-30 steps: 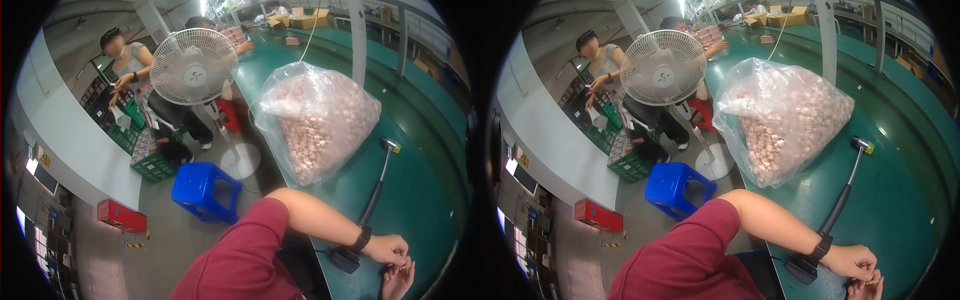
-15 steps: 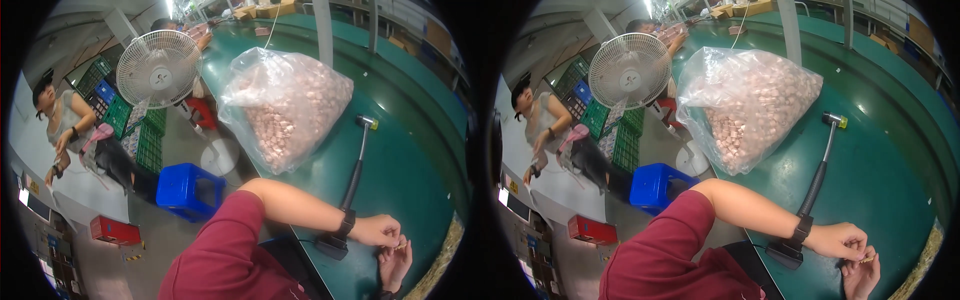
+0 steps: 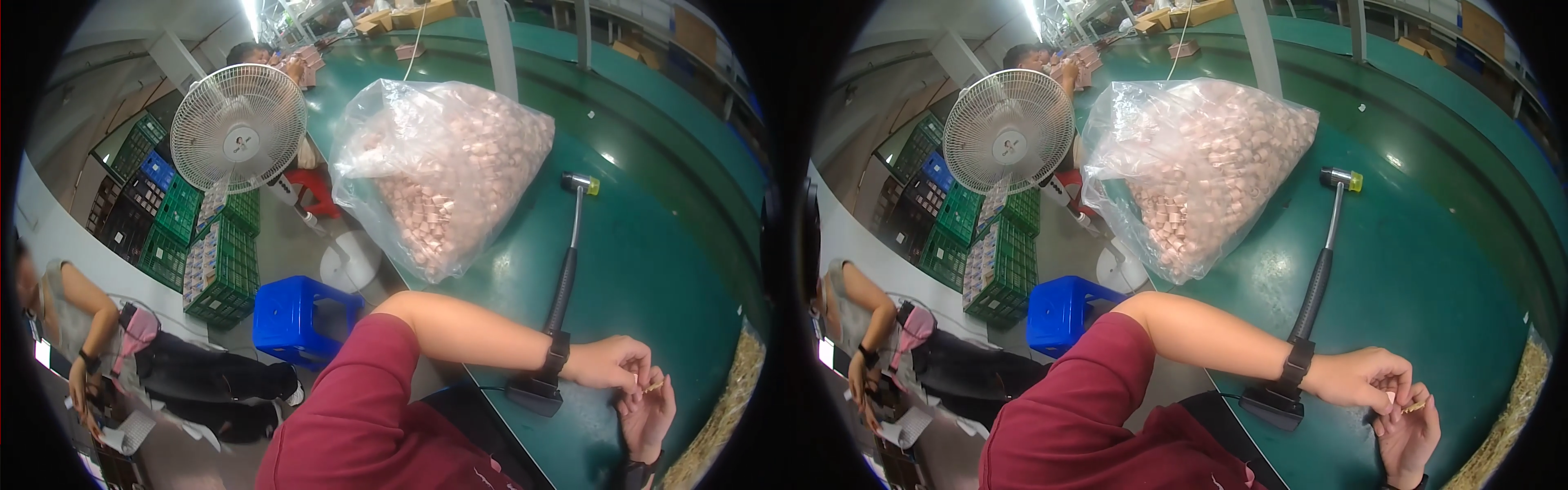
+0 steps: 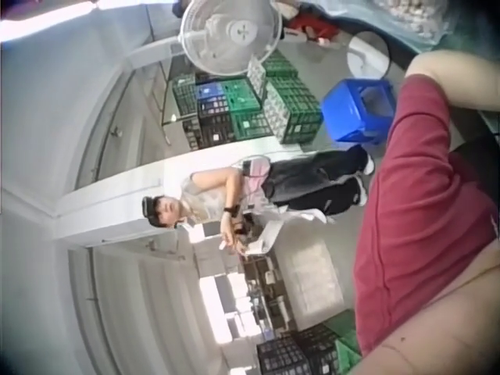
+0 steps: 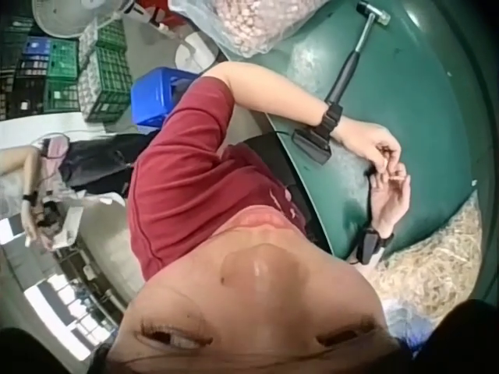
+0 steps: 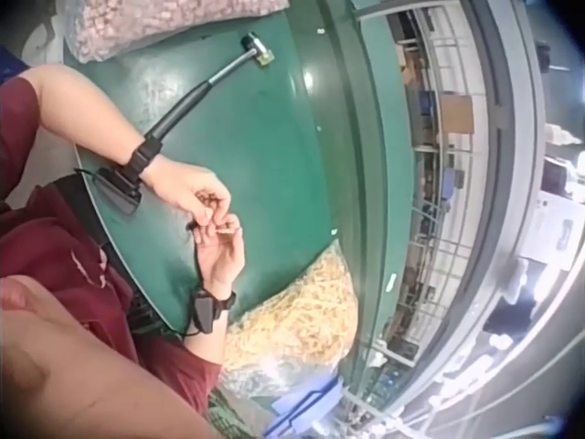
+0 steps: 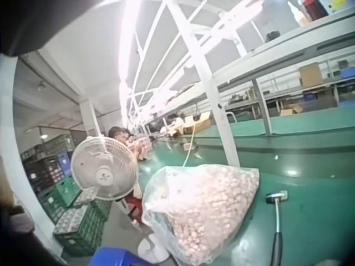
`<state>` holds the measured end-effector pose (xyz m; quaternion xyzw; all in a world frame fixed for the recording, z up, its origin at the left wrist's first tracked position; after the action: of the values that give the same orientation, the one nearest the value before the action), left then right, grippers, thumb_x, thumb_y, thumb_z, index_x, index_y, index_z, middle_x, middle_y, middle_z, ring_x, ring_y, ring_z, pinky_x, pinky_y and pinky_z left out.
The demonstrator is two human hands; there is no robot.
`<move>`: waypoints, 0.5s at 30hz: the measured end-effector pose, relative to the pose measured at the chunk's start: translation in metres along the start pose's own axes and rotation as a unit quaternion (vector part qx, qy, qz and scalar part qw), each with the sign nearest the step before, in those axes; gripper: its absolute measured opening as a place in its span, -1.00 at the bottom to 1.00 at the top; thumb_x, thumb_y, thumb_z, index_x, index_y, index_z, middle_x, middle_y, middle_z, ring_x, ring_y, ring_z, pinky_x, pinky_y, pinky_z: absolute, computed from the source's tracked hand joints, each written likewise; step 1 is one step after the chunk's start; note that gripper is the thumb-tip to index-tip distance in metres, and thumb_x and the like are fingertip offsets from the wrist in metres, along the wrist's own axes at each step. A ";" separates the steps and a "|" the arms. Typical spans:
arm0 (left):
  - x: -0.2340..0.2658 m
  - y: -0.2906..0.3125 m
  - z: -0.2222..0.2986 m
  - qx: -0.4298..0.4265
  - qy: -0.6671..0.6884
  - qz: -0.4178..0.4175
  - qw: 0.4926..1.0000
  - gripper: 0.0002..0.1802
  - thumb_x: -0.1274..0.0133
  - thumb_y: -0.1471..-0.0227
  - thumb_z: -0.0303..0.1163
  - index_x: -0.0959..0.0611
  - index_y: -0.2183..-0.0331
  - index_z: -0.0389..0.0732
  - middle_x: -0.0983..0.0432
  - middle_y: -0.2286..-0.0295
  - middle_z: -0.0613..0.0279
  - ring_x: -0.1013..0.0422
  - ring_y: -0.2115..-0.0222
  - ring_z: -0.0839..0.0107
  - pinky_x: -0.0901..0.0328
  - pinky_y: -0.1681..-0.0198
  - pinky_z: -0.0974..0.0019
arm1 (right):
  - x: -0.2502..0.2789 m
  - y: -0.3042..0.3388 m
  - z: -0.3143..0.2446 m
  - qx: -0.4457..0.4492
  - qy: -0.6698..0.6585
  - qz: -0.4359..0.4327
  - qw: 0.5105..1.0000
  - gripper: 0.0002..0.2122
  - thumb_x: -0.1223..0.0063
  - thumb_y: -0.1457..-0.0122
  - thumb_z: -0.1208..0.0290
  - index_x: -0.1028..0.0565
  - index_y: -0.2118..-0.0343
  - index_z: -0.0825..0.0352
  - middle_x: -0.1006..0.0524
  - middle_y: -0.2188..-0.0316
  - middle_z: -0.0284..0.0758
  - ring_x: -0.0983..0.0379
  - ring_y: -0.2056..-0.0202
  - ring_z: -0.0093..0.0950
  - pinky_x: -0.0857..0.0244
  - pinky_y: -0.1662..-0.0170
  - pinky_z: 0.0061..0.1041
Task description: The person picks up a gold-colored sign and a pink peg, then presses the sign into the front of a pink box and inserts the peg into the side. The person then places the completed box into a green crate and repeats the process.
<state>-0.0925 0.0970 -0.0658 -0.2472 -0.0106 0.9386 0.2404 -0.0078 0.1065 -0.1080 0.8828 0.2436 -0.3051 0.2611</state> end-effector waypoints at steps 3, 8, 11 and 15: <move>0.001 -0.001 -0.003 0.005 0.039 -0.008 0.999 -0.89 0.01 0.01 -0.50 -0.41 0.45 -0.33 -0.49 0.54 0.15 -0.48 0.43 0.47 -0.37 0.36 0.42 | -0.001 0.002 -0.001 -0.004 -0.016 0.003 1.000 -0.72 0.33 -0.24 0.15 -0.26 0.41 0.28 -0.25 0.64 -0.38 -0.17 0.65 -0.59 -0.13 0.58 -0.62; 0.008 -0.002 -0.006 -0.008 -0.081 0.003 0.997 -0.84 0.07 -0.08 -0.38 -0.42 0.44 -0.29 -0.50 0.52 0.18 -0.42 0.50 0.53 -0.29 0.43 0.46 | -0.001 0.003 0.001 -0.006 -0.026 0.007 1.000 -0.72 0.34 -0.23 0.16 -0.26 0.39 0.30 -0.25 0.65 -0.36 -0.17 0.64 -0.58 -0.14 0.56 -0.60; 0.010 -0.002 -0.008 -0.010 -0.083 0.005 0.997 -0.81 0.10 -0.10 -0.34 -0.42 0.43 -0.27 -0.51 0.51 0.19 -0.39 0.54 0.55 -0.25 0.46 0.48 | -0.001 0.001 0.001 -0.004 -0.009 0.001 1.000 -0.74 0.33 -0.24 0.15 -0.26 0.39 0.26 -0.27 0.62 -0.38 -0.17 0.65 -0.60 -0.12 0.58 -0.64; 0.012 -0.003 -0.007 -0.011 -0.071 0.012 0.997 -0.83 0.09 -0.11 -0.35 -0.41 0.39 -0.27 -0.47 0.56 0.23 -0.37 0.56 0.56 -0.26 0.46 0.47 | -0.002 -0.001 0.001 0.001 -0.002 -0.007 1.000 -0.73 0.32 -0.24 0.14 -0.29 0.34 0.25 -0.29 0.61 -0.39 -0.18 0.65 -0.62 -0.12 0.59 -0.66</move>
<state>-0.0969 0.1042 -0.0767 -0.1831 -0.0349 0.9564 0.2249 -0.0103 0.1064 -0.1081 0.8807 0.2487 -0.3087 0.2591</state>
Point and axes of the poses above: each hand's wrist, its own y-axis away from the middle knuckle, its own x-axis out of the back of the hand, z = x × y, the point moved 9 cm from there along -y, towards the middle knuckle
